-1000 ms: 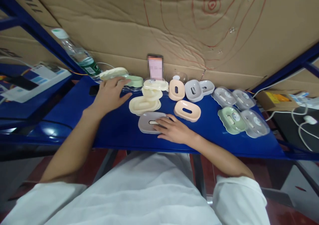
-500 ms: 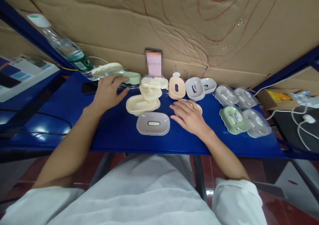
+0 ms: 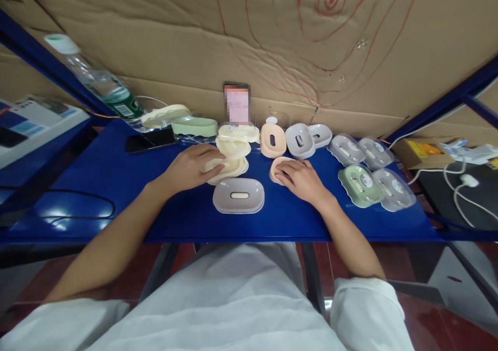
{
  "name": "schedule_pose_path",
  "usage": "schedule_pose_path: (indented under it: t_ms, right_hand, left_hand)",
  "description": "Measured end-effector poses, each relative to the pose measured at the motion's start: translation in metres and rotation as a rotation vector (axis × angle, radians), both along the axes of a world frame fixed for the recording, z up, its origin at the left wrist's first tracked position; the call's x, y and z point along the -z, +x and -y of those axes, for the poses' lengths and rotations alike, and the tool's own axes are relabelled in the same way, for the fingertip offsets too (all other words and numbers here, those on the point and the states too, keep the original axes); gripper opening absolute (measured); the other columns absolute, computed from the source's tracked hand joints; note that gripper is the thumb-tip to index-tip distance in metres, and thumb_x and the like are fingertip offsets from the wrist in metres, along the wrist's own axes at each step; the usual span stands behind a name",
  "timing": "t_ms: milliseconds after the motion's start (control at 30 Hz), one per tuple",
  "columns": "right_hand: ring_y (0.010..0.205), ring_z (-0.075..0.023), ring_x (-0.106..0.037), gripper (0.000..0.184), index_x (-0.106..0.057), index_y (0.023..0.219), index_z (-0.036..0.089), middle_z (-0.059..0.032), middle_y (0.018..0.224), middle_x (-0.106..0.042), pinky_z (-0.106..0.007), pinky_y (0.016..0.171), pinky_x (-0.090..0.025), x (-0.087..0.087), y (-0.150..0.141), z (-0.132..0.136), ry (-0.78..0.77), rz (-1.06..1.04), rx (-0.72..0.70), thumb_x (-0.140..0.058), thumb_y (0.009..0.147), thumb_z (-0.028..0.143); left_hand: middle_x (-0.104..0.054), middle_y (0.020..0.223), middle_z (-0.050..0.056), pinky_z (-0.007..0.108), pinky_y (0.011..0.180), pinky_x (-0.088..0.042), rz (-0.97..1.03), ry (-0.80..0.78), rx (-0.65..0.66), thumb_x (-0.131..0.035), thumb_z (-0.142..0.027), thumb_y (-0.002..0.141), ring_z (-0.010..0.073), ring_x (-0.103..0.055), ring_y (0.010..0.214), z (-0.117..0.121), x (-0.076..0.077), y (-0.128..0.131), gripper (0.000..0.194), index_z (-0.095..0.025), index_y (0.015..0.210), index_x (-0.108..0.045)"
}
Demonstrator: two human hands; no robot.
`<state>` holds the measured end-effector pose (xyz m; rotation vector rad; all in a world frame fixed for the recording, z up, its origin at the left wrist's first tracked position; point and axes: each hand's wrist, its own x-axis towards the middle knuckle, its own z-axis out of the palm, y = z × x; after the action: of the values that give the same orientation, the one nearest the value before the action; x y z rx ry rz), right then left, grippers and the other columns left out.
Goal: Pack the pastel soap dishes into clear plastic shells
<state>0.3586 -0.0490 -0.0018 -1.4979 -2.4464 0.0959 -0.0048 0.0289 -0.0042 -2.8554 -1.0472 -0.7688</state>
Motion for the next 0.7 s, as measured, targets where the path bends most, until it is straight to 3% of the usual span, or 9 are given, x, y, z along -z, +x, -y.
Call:
schedule_pose_path:
  t_ms: [200, 433, 533, 700]
  right_hand:
    - [0.13, -0.0292, -0.071, 0.035, -0.076, 0.127, 0.023, -0.0091, 0.135, -0.079, -0.046, 0.106, -0.048, 0.001, 0.0, -0.002, 0.071, -0.056, -0.009, -0.049, 0.114, 0.041]
    - [0.129, -0.03, -0.068, 0.037, -0.074, 0.131, 0.021, -0.0118, 0.138, -0.076, -0.046, 0.107, -0.048, -0.002, 0.003, -0.008, 0.28, -0.077, 0.081, -0.047, 0.113, 0.038]
    - [0.136, -0.0342, -0.062, 0.04, -0.068, 0.14, 0.017, -0.0168, 0.146, -0.07, -0.049, 0.111, -0.045, -0.014, 0.006, -0.035, 0.347, 0.002, 0.154, -0.047, 0.11, 0.034]
    - [0.133, -0.0391, -0.059, 0.048, -0.058, 0.15, 0.012, -0.0213, 0.146, -0.068, -0.053, 0.11, -0.041, -0.032, 0.003, -0.108, 0.308, 0.163, 0.287, -0.048, 0.105, 0.025]
  left_hand:
    - [-0.077, 0.123, 0.013, 0.045, 0.102, -0.057, 0.0, -0.004, 0.056, -0.049, -0.044, 0.111, 0.0298, -0.072, 0.115, -0.005, 0.01, 0.001, 0.039, -0.018, 0.119, -0.077]
    - [-0.077, 0.123, 0.011, 0.043, 0.103, -0.054, 0.01, -0.031, 0.128, -0.054, -0.047, 0.109, 0.028, -0.073, 0.116, 0.004, 0.004, 0.005, 0.036, -0.021, 0.117, -0.077]
    - [-0.078, 0.123, 0.009, 0.043, 0.105, -0.052, -0.018, -0.084, 0.23, -0.063, -0.055, 0.102, 0.0276, -0.073, 0.115, 0.015, 0.0, 0.011, 0.039, -0.022, 0.119, -0.076]
    - [-0.076, 0.122, 0.009, 0.041, 0.103, -0.051, -0.083, -0.154, 0.303, -0.073, -0.055, 0.095, 0.0267, -0.072, 0.11, 0.034, -0.001, 0.021, 0.039, -0.021, 0.115, -0.077]
